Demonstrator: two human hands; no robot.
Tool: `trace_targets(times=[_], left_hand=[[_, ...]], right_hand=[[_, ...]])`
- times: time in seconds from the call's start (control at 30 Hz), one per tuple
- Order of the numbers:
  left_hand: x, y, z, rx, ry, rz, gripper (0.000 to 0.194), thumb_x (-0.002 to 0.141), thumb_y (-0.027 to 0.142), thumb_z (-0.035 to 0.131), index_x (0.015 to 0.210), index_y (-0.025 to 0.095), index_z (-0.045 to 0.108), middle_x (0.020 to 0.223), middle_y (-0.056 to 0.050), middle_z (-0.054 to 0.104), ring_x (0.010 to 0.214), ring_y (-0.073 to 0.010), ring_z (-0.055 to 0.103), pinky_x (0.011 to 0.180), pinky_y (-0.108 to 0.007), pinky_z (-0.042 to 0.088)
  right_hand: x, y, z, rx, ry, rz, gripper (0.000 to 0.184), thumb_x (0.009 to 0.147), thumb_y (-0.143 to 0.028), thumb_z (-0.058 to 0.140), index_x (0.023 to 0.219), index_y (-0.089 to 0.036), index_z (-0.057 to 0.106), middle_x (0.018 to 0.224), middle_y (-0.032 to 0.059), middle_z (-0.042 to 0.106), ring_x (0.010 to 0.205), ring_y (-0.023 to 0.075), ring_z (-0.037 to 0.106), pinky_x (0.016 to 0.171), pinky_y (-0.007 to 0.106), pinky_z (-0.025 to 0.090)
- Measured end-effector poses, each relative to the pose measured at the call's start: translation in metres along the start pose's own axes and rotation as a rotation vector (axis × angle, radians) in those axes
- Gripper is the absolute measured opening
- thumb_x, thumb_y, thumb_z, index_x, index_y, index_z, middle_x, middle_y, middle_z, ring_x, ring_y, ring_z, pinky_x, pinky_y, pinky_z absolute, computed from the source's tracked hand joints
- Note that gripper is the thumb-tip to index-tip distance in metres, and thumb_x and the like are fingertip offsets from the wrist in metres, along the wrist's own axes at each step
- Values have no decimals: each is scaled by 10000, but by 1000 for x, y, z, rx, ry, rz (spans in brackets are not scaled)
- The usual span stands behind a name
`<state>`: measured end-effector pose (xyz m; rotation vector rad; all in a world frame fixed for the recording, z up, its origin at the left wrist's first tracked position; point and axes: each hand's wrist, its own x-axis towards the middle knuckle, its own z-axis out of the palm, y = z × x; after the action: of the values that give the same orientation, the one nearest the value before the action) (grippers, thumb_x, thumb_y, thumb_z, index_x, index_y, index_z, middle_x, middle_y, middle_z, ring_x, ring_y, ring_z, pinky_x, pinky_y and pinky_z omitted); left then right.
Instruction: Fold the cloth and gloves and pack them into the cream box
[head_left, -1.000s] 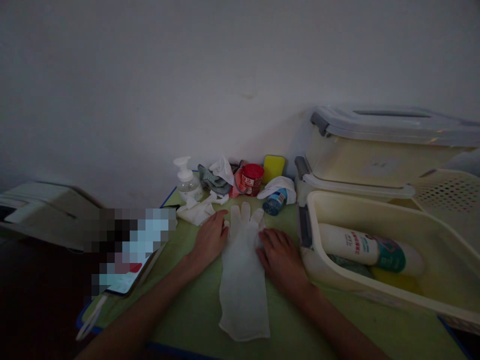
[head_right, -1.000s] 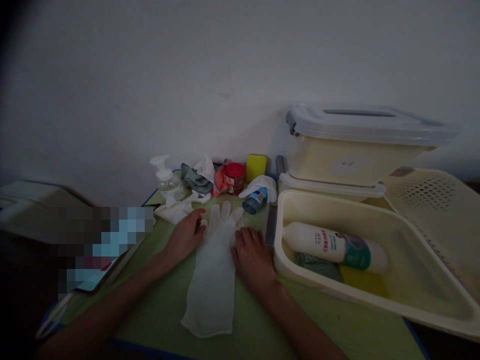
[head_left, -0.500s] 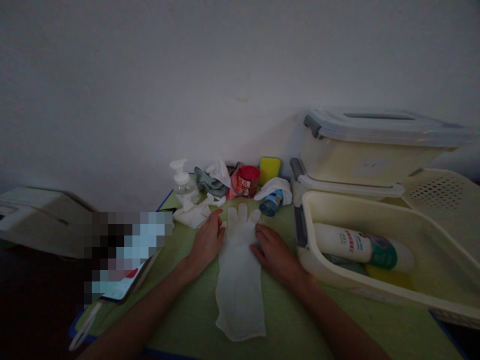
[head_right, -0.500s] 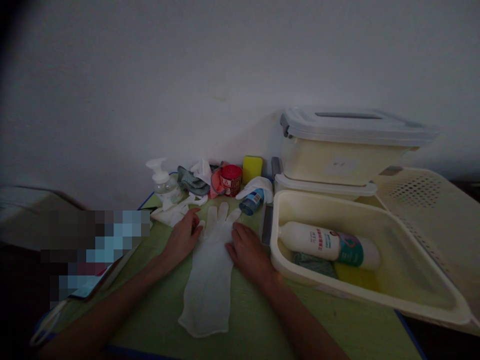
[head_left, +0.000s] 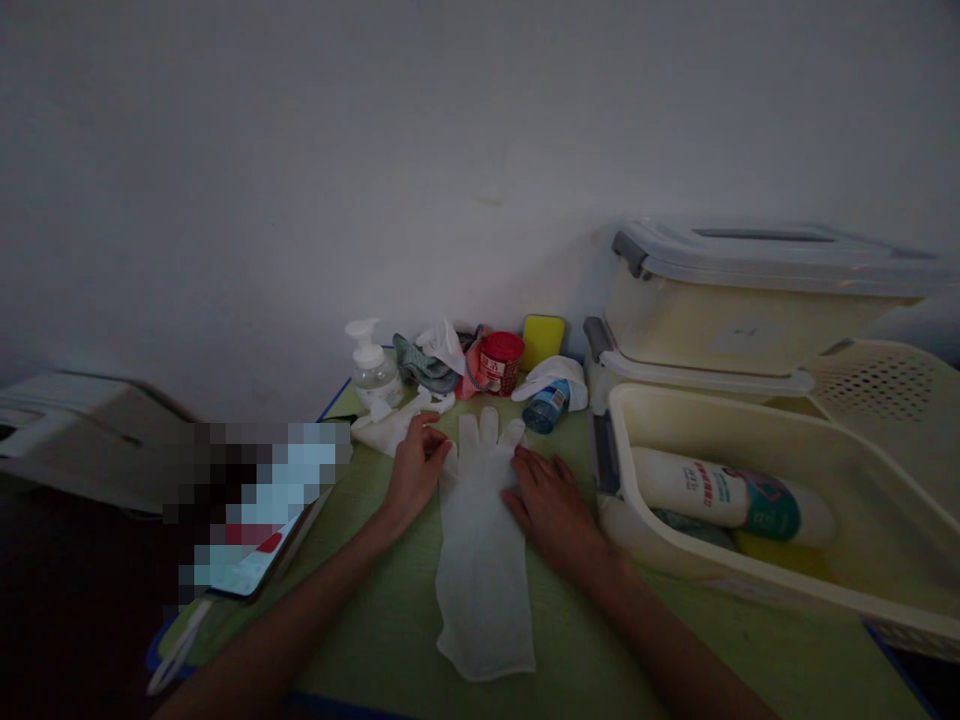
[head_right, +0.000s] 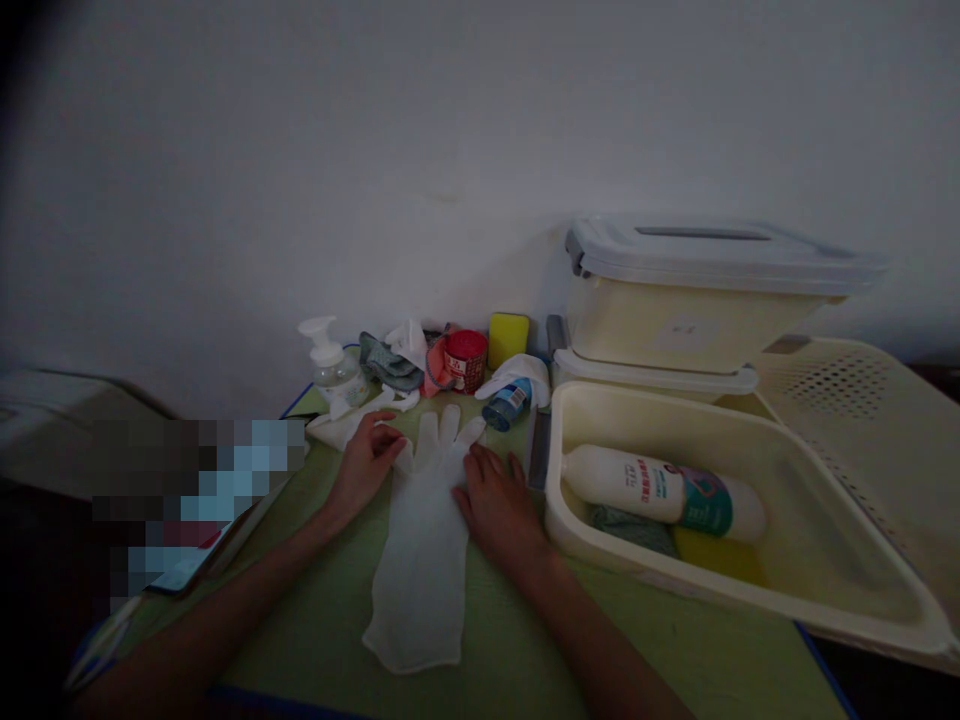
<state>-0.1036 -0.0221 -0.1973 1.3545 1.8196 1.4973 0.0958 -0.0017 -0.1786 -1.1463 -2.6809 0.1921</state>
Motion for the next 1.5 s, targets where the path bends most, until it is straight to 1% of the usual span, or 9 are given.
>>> trace_targets(times=[0.2,0.37,0.47,0.57,0.7,0.87,1.0,1.23,1.5], left_hand=[[2,-1,1,-102,53,-46,325,671,231,631,941,192,455,625,55,574,590,-134,586,571,-239,444],[3,-2,3,-151,53,-69,354,631,250,655,906,195,440,603,67,567,561,-126,576,574,-240,450],[3,-2,3,-160,55,-73,352,625,247,651,903,193,442,599,69,564,564,-127,574,581,-243,448],[3,-1,3,-164,60,-78,348,623,246,645,901,194,443,595,74,557,560,-128,572,587,-248,446],[3,-1,4,-156,72,-87,343,619,251,642,896,197,446,602,73,555,561,-129,570,608,-257,446],[6,-2,4,-152,94,-99,363,608,241,646,906,196,444,599,75,544,557,-126,559,604,-252,438],[9,-4,4,-168,111,-106,390,595,239,663,908,196,434,599,77,548,557,-124,557,609,-251,441],[16,-7,3,-218,129,-138,460,564,221,688,924,204,403,572,90,562,533,-122,568,576,-240,446],[19,-8,2,-270,82,-197,496,551,229,678,935,208,365,578,88,584,527,-130,602,540,-233,458]], right_hand=[[-2,-2,-3,-47,29,7,335,851,-186,517,1171,-88,533,1319,199,492,1229,302,445,1013,538,331],[-3,-22,-10,-83,76,-267,286,823,-67,486,1081,-98,604,1212,159,578,1128,262,533,975,409,429],[0,-39,-8,-7,57,-363,286,830,-100,508,1099,-69,600,1149,144,616,1077,237,566,955,339,458],[2,-51,1,53,22,-363,402,843,-231,555,1198,-42,543,1223,159,577,1140,254,528,1003,341,423],[-2,-54,14,126,-33,-338,545,851,-358,544,1283,-33,466,1349,198,464,1265,275,412,1064,395,350],[-7,-53,17,164,-82,-334,540,882,-373,477,1301,-34,440,1413,196,384,1328,268,314,1103,402,270],[-6,-53,16,175,-104,-322,520,892,-371,454,1313,-67,431,1439,176,349,1352,260,266,1102,417,258],[-5,-53,15,175,-140,-322,537,885,-374,466,1292,-24,446,1454,208,303,1355,281,255,1110,401,230],[-6,-53,15,179,-138,-313,522,900,-385,437,1294,-42,442,1463,197,290,1361,269,242,1111,409,228]])
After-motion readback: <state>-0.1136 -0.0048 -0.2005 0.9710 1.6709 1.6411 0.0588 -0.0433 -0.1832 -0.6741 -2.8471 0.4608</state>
